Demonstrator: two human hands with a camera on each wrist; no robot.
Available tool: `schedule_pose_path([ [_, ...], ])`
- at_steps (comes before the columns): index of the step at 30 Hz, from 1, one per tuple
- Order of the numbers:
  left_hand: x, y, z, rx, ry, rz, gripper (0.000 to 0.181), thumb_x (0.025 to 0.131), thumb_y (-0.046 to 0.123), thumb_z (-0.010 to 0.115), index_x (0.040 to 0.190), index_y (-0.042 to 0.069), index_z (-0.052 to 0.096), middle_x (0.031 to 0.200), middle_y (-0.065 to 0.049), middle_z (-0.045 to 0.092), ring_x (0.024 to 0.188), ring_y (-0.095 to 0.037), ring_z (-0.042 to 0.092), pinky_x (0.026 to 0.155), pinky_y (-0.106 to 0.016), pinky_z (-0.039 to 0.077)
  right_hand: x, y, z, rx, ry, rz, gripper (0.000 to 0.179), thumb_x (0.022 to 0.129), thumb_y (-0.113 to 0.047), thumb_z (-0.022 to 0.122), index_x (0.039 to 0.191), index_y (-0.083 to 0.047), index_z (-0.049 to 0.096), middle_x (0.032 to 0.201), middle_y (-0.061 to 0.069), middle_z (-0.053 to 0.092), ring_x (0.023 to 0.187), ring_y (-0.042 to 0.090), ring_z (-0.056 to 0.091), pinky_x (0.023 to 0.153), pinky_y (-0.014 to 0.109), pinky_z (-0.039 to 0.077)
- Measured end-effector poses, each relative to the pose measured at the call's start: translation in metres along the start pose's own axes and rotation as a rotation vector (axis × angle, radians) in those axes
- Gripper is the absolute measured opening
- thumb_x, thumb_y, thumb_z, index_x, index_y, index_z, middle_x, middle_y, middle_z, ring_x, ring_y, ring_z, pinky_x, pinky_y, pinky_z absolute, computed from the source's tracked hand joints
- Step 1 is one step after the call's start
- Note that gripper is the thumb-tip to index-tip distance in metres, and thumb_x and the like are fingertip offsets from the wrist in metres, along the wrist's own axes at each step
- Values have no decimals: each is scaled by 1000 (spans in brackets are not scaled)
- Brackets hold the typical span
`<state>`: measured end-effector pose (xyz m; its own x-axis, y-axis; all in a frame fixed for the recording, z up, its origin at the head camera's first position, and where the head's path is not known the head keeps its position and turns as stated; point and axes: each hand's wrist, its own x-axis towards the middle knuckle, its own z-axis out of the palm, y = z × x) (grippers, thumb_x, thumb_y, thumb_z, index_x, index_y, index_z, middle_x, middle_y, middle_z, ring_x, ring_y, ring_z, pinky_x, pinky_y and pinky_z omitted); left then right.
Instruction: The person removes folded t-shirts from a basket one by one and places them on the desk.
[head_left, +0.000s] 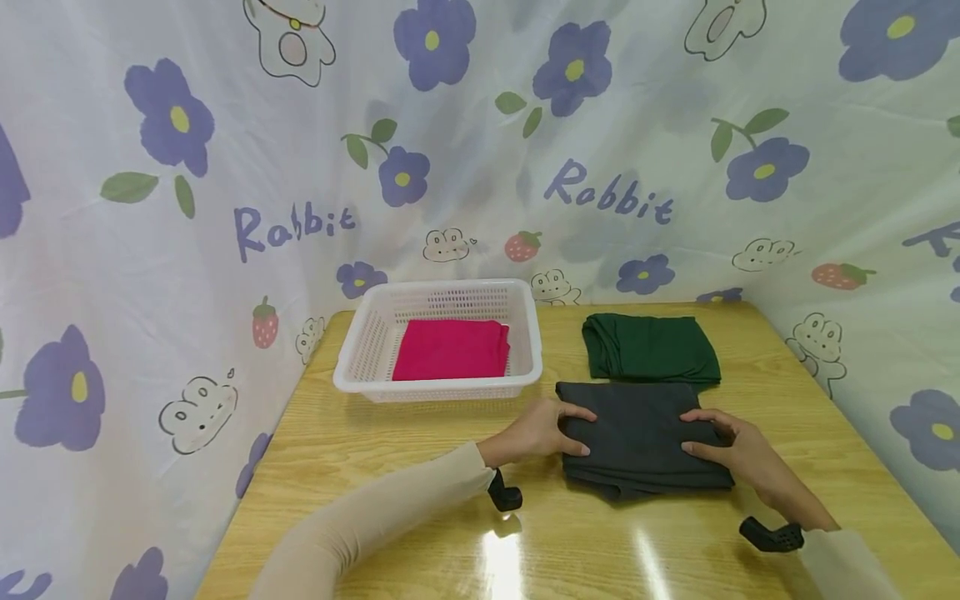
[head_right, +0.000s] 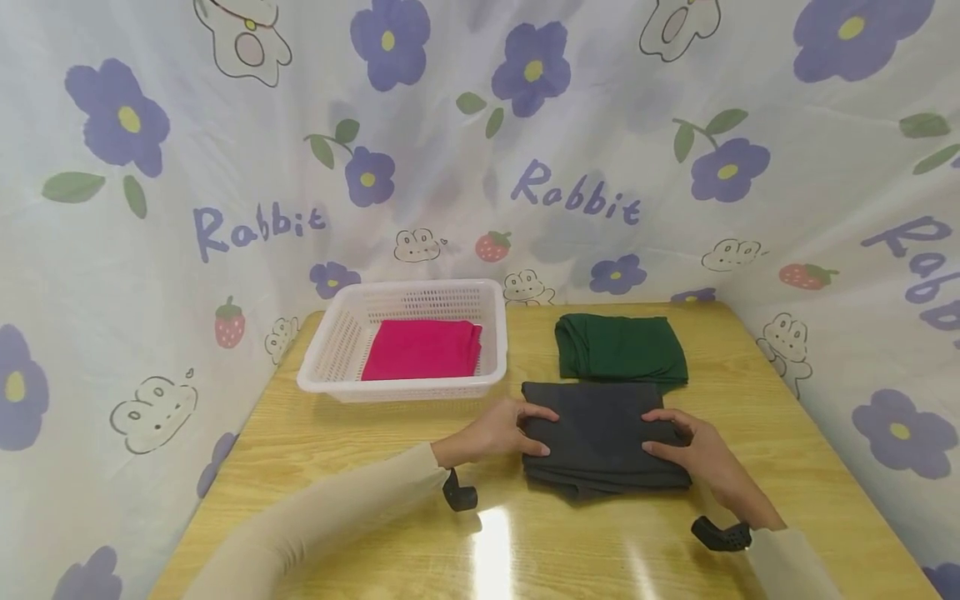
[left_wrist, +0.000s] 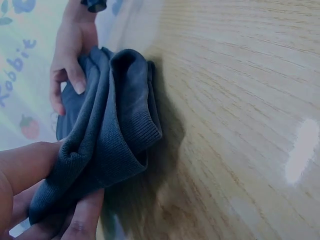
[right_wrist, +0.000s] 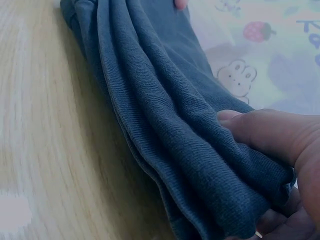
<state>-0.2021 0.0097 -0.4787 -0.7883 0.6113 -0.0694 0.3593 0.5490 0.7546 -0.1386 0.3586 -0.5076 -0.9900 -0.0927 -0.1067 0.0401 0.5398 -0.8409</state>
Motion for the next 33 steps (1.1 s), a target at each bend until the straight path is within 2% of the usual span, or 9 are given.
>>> schedule_pose_path([
  [5,-1,-2,1,1,-23,-6,50,81,21,91,128,25,75,140,-1,63,114,-5,53,82,-20,45,1,4,1,45,-24,21,64,90,-30,83,143,-6,57,159,29,33,144,57,26,107,71,31],
  [16,-2,-5,3,22,-67,-21,51,80,19,92,128,24,75,137,-1,64,107,-4,49,79,-19,43,1,6,2,44,-39,22,63,90,-29,82,142,-4,57,158,31,33,144,58,26,107,70,33],
  [19,-4,-7,3,-1,-88,-23,51,81,17,91,129,21,75,103,0,70,83,-5,46,66,-20,38,0,6,2,33,-40,36,64,90,-30,82,143,-4,57,158,32,32,142,59,28,106,69,36],
  [21,-4,-9,4,-16,-99,-21,51,81,15,90,130,19,74,78,2,62,68,-7,40,58,-21,33,0,6,2,25,-39,44,64,90,-31,82,143,-4,57,158,33,32,140,60,30,105,69,37],
  [23,-4,-10,4,-26,-110,-19,51,82,14,90,130,18,74,66,4,50,60,-8,35,54,-22,30,-1,6,2,22,-38,49,65,90,-31,83,142,-4,57,158,33,31,140,61,29,105,70,36],
  [26,-4,-12,4,-21,-116,-8,51,81,15,90,130,17,74,71,3,56,62,-8,38,54,-21,30,-1,6,3,20,-39,54,66,89,-32,83,142,-3,57,158,34,30,140,63,27,106,72,33],
  [28,-4,-13,3,-15,-116,-8,51,81,15,90,129,18,74,90,3,66,69,-6,40,55,-21,32,-1,6,3,21,-41,55,66,89,-32,83,142,-3,57,158,34,30,141,63,25,106,73,32],
  [30,-4,-15,3,-29,-127,-21,51,82,15,90,130,18,74,94,-1,68,66,-7,40,54,-20,32,0,7,4,22,-42,51,66,89,-32,83,143,-3,57,158,34,30,142,63,24,107,74,31],
  [33,-3,-17,2,-63,-152,-39,52,83,13,88,132,18,73,88,-5,70,56,-7,44,51,-19,34,1,7,3,19,-43,38,64,90,-31,82,143,-4,57,158,33,32,142,60,26,107,72,32],
])
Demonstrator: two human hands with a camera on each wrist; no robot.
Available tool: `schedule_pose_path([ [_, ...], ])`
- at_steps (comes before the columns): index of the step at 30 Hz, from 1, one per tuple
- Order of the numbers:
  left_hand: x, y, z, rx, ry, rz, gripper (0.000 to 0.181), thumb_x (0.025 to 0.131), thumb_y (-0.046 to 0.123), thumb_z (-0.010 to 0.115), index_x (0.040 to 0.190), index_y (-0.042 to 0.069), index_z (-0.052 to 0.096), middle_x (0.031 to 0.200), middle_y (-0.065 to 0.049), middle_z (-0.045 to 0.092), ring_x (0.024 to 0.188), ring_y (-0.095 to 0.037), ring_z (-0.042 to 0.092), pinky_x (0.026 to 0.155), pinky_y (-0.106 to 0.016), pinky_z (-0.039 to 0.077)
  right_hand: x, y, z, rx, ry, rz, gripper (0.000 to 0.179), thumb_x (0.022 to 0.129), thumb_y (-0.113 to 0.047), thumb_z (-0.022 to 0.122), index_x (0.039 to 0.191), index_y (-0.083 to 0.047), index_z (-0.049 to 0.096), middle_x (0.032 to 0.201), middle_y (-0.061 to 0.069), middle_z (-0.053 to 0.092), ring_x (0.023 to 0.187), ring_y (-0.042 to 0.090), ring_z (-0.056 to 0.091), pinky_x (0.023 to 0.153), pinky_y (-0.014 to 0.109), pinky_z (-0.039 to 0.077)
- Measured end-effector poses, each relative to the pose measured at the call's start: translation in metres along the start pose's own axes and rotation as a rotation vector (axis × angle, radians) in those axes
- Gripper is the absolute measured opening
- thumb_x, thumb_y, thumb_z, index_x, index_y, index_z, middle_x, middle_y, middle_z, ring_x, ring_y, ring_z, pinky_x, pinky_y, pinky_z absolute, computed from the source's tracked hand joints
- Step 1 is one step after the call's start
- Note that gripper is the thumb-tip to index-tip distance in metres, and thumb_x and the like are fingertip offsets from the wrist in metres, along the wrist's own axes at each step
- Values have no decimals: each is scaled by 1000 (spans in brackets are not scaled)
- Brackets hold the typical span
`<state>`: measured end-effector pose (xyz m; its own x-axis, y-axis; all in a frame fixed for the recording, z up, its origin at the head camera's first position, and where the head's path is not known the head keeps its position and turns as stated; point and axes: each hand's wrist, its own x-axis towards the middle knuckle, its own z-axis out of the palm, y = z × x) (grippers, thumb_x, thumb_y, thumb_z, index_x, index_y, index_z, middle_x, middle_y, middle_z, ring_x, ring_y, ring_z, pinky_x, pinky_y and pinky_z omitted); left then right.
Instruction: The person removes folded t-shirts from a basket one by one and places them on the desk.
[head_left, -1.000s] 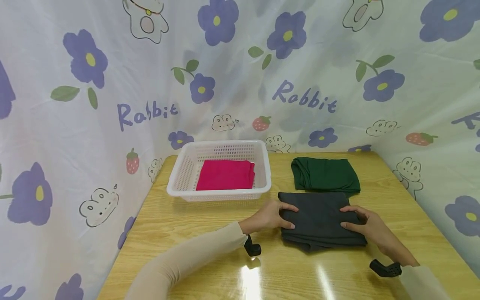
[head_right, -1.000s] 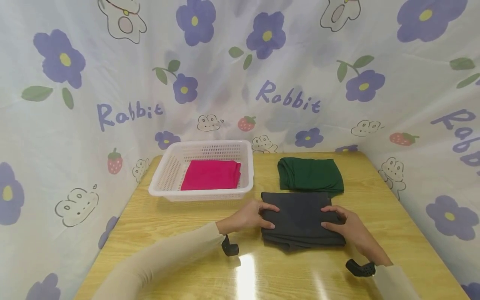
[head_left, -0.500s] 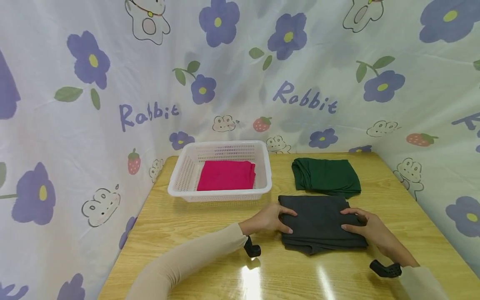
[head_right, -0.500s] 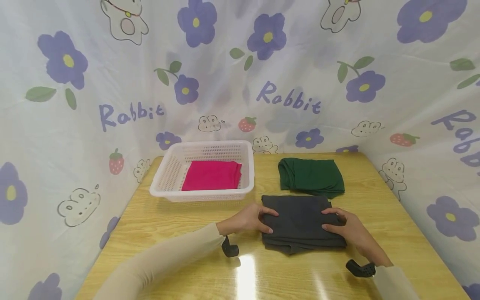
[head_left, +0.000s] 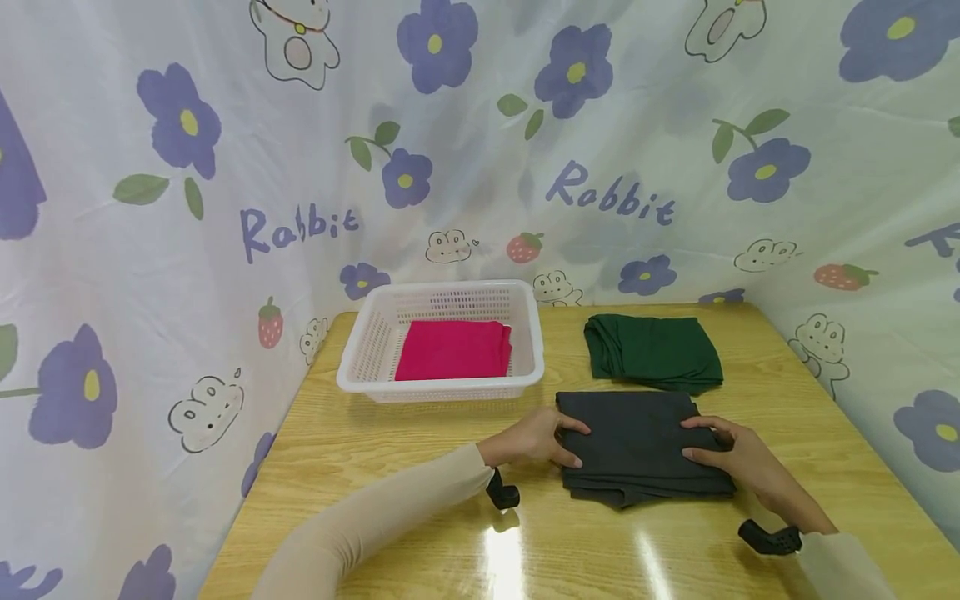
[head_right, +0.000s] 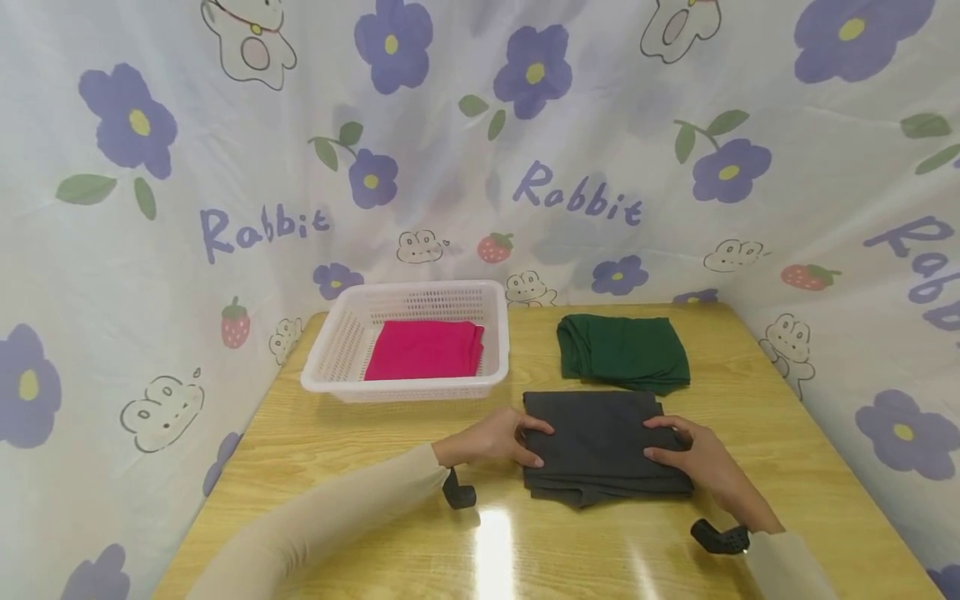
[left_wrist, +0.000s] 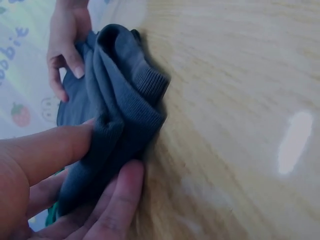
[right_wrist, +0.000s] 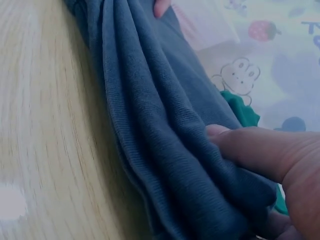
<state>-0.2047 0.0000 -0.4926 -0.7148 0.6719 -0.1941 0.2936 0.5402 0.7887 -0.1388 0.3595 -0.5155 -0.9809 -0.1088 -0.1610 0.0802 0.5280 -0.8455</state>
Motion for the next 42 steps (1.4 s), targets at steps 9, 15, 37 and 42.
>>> schedule_pose_path([
  [9,-3,-3,-10,-10,-22,7,46,85,14,87,129,16,71,90,-2,66,67,-14,64,57,-23,50,-4,-15,-13,-48,32,-34,61,95,-31,78,144,-2,57,148,30,46,125,50,52,86,43,56],
  [15,-9,3,-22,-9,-27,55,23,92,15,81,113,13,74,78,-5,64,63,-27,66,53,-24,47,0,-31,-21,-64,101,-84,61,98,-35,73,145,-1,53,143,26,51,120,36,55,81,28,56],
  [37,-34,26,-123,-101,66,161,16,101,19,69,111,8,74,92,-20,71,78,-33,69,74,-41,60,54,-125,19,-25,-40,-280,56,97,-33,75,145,-15,53,139,18,56,112,31,61,90,48,55],
  [42,-39,16,-147,-119,130,129,17,100,19,70,111,6,73,92,-16,70,81,-40,68,73,-42,60,70,-142,36,13,-85,-312,54,97,-26,75,145,-14,53,139,16,55,111,32,60,89,50,54],
])
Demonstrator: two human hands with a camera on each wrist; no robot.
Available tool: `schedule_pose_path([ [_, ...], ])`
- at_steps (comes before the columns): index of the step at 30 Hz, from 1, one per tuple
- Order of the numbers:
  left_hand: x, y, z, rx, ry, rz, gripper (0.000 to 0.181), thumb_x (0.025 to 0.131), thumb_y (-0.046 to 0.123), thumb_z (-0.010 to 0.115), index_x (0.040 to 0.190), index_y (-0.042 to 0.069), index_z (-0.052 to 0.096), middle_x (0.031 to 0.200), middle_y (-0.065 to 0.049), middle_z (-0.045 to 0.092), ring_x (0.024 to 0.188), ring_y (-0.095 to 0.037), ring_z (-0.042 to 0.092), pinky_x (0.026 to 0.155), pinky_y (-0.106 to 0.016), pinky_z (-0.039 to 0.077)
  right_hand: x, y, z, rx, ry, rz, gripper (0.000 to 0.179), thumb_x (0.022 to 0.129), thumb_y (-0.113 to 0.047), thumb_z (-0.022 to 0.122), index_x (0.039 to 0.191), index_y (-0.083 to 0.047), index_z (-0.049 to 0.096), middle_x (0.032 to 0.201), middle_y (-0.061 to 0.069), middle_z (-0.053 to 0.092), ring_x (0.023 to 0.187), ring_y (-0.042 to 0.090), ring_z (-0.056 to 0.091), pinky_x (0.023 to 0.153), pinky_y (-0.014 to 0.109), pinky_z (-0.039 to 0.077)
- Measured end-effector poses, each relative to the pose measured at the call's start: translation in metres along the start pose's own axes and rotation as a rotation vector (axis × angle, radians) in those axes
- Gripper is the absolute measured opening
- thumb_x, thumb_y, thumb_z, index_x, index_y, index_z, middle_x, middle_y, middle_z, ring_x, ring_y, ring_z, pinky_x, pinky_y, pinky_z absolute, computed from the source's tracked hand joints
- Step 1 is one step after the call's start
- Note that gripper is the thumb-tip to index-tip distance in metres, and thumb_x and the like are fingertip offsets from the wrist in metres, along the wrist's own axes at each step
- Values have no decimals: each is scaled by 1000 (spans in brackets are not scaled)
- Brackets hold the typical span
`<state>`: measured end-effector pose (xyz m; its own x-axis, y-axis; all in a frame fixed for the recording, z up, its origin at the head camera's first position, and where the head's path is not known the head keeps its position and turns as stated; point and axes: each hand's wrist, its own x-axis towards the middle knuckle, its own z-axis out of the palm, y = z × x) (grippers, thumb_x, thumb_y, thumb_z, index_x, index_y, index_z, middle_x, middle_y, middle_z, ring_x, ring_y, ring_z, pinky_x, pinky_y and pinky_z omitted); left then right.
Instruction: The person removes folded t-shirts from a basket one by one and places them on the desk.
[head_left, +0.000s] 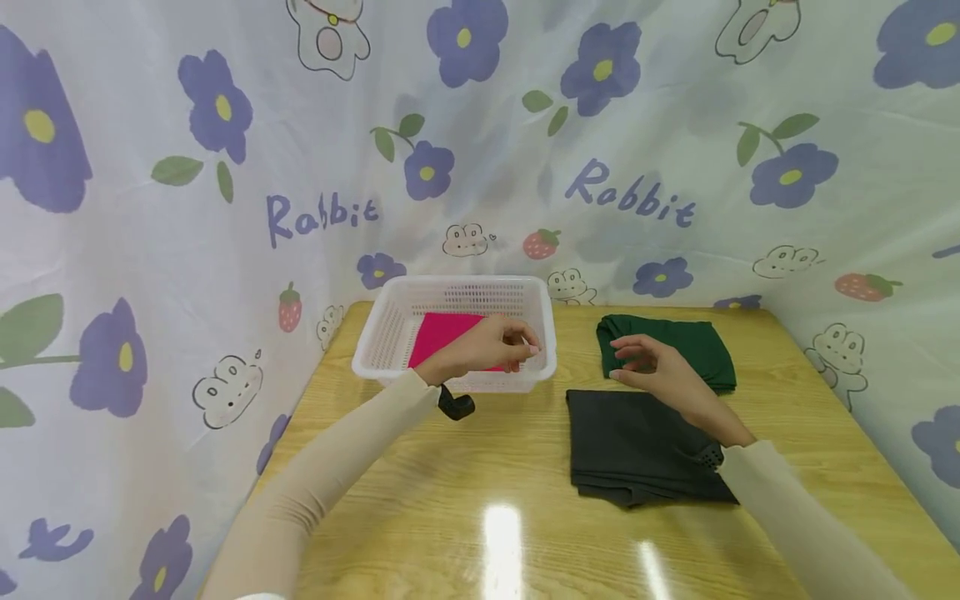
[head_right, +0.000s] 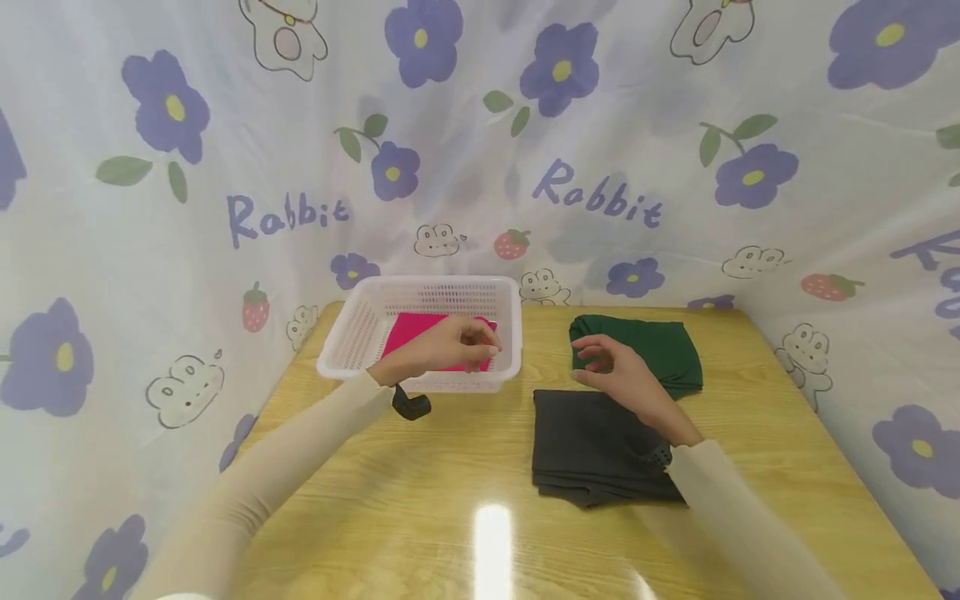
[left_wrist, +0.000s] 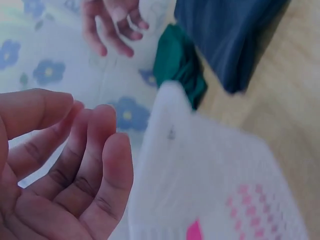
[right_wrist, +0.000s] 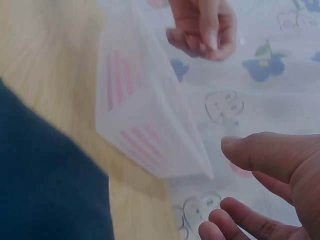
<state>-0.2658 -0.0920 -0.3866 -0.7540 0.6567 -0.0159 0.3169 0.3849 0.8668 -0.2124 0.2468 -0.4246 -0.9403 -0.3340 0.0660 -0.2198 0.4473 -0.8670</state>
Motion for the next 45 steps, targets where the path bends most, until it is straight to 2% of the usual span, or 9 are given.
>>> schedule_pose_path([
  [5,-2,-13,-25,-38,79,-62,11,100,18,71,107,10,73,89,-11,69,82,-38,67,74,-41,59,21,-12,16,49,-35,-18,52,99,-24,74,145,-14,53,138,16,55,111,32,60,88,48,55],
  [10,-3,-27,-50,-52,138,-132,14,102,19,68,108,7,71,90,-15,67,76,-28,66,84,-54,56,44,-28,30,37,-31,-25,52,98,-28,75,145,-18,54,136,13,57,111,31,61,88,43,56],
  [13,-4,-36,-66,-41,169,-163,15,102,19,67,110,6,70,93,-17,67,76,-26,67,89,-59,54,58,-37,36,42,-35,-28,55,97,-27,76,146,-16,53,137,15,57,113,32,60,93,47,55],
  [18,-6,-52,-88,-3,207,-205,19,103,18,65,115,4,69,99,-15,67,84,-33,68,85,-52,58,79,-47,50,62,-35,-49,56,96,-23,76,146,-11,53,138,19,55,113,35,58,96,56,52],
  [23,-8,-63,-104,-14,214,-272,31,105,16,62,127,-6,64,114,-20,65,88,-36,69,91,-57,55,95,-52,70,60,-51,-54,49,97,-17,75,141,-12,56,135,19,57,112,33,59,93,49,55],
  [26,-8,-67,-111,-12,225,-304,35,105,15,61,132,-7,60,122,-20,63,86,-32,69,93,-58,54,105,-56,84,16,-60,-57,47,96,-18,75,139,-14,57,133,16,59,110,30,62,90,44,57],
  [33,-7,-85,-117,-1,238,-398,36,105,17,61,134,-5,60,128,-19,60,84,-31,67,78,-40,60,127,-62,114,-77,-91,-26,54,95,-23,77,142,-9,54,131,20,59,110,31,61,89,45,55],
  [40,-8,-96,-115,8,190,-469,33,106,18,58,133,-1,59,128,-17,57,85,-34,64,87,-50,56,142,-61,133,-161,-152,64,59,94,-21,77,144,-4,50,128,19,61,109,27,57,90,42,52],
  [45,-5,-102,-117,23,158,-528,33,107,20,58,135,3,57,131,-15,54,82,-30,57,85,-47,55,151,-63,140,-209,-152,109,64,92,-20,78,145,-1,47,132,17,60,105,27,58,90,41,52],
])
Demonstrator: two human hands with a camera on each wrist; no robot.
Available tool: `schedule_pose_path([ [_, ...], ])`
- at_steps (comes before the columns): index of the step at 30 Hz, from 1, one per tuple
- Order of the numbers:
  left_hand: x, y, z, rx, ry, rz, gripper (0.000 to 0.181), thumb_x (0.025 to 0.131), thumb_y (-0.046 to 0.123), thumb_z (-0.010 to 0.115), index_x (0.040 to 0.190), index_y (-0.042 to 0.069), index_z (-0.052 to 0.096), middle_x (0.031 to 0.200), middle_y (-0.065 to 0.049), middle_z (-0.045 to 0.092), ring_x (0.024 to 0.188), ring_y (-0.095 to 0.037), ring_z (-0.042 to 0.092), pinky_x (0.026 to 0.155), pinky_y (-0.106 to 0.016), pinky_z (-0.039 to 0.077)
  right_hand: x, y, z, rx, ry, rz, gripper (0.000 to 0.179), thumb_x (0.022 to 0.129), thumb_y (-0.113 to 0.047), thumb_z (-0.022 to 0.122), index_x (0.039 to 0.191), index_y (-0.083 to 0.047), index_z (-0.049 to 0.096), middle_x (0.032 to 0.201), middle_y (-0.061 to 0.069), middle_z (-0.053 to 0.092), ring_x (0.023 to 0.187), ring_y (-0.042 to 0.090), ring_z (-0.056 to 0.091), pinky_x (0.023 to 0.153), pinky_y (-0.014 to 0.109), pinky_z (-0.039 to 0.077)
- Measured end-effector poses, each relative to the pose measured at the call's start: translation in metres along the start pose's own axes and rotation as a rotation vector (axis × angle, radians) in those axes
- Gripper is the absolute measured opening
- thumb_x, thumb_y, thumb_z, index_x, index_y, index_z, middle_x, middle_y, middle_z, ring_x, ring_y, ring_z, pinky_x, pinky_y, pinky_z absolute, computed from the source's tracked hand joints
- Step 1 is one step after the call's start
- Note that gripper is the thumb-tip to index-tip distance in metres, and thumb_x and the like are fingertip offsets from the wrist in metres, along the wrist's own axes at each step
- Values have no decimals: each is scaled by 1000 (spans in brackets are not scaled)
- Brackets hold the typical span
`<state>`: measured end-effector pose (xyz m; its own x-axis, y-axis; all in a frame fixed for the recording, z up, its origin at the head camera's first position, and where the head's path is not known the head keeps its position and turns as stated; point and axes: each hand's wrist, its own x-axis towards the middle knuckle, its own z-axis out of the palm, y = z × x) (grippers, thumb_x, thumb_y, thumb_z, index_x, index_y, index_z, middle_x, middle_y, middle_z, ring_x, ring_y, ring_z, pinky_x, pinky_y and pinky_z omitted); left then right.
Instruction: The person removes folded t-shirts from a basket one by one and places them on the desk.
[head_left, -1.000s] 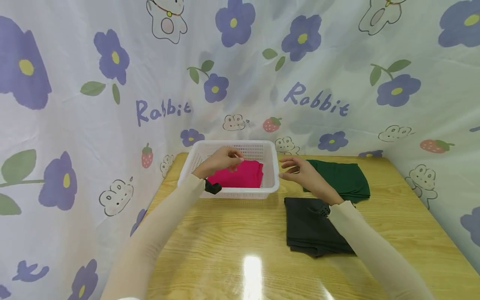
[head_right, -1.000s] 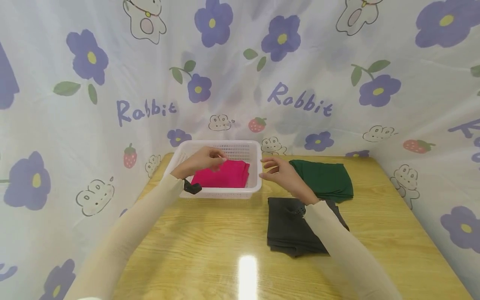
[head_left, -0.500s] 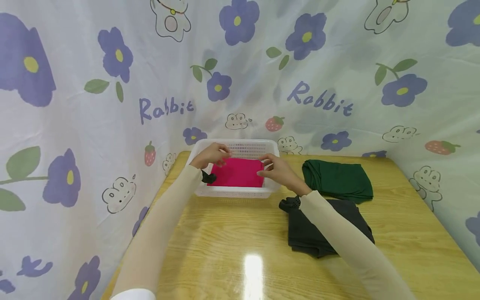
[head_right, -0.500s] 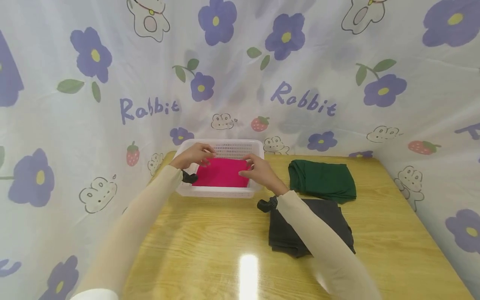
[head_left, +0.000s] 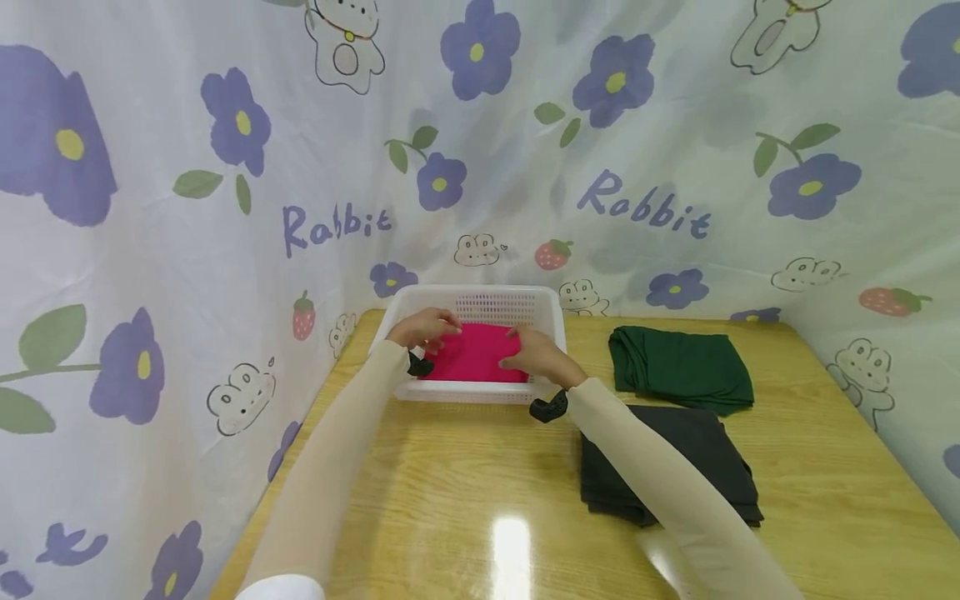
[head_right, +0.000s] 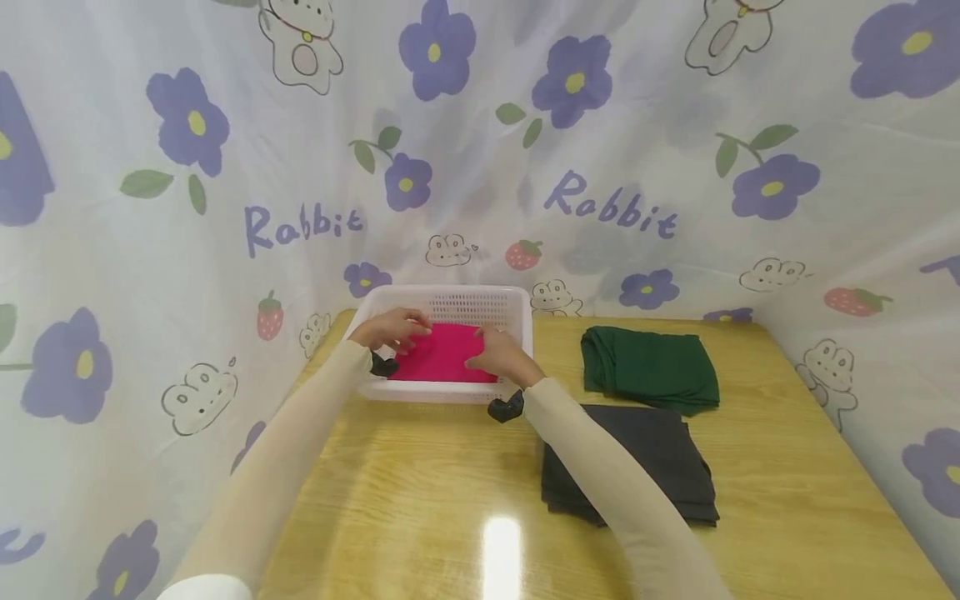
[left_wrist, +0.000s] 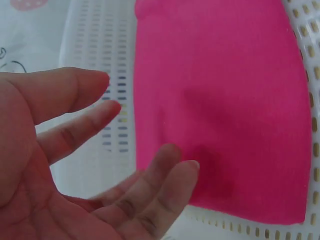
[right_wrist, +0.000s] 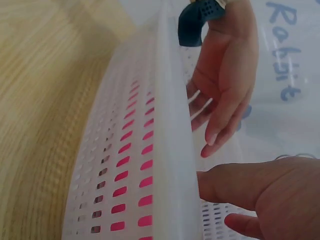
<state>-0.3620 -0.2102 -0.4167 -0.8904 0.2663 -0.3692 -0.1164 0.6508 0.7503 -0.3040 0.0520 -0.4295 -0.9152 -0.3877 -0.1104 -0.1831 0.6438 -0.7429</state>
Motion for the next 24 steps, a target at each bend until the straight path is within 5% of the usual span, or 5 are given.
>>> schedule_pose_path([
  [6,3,-6,0,55,-32,-76,37,107,24,57,140,8,54,144,-15,47,108,-36,55,91,-50,54,9,2,4,-31,-9,66,70,92,-20,77,149,1,42,135,21,59,107,29,58,89,42,52],
  [11,1,-9,0,105,-32,-100,42,107,24,57,145,8,52,124,-15,47,84,-23,43,80,-44,52,13,5,14,-146,-39,134,85,93,-27,75,158,3,29,132,22,61,102,27,61,86,39,54],
  [16,1,-15,-1,214,-30,-99,42,106,26,58,144,8,55,135,-17,50,86,-23,44,77,-42,48,14,5,19,-173,-77,183,93,93,-28,73,160,7,19,133,24,62,98,27,62,92,41,54],
  [20,2,-18,-1,187,-47,-100,44,106,24,57,145,5,53,152,-18,44,126,-33,46,102,-51,47,18,7,20,-95,-62,210,92,92,-23,74,159,7,20,132,25,61,101,28,61,92,41,53],
  [24,3,-20,0,145,-44,-101,45,105,24,58,145,5,53,150,-20,44,133,-38,44,102,-52,48,22,10,22,84,-16,254,83,91,-15,75,156,5,27,135,24,55,110,30,58,94,41,53],
])
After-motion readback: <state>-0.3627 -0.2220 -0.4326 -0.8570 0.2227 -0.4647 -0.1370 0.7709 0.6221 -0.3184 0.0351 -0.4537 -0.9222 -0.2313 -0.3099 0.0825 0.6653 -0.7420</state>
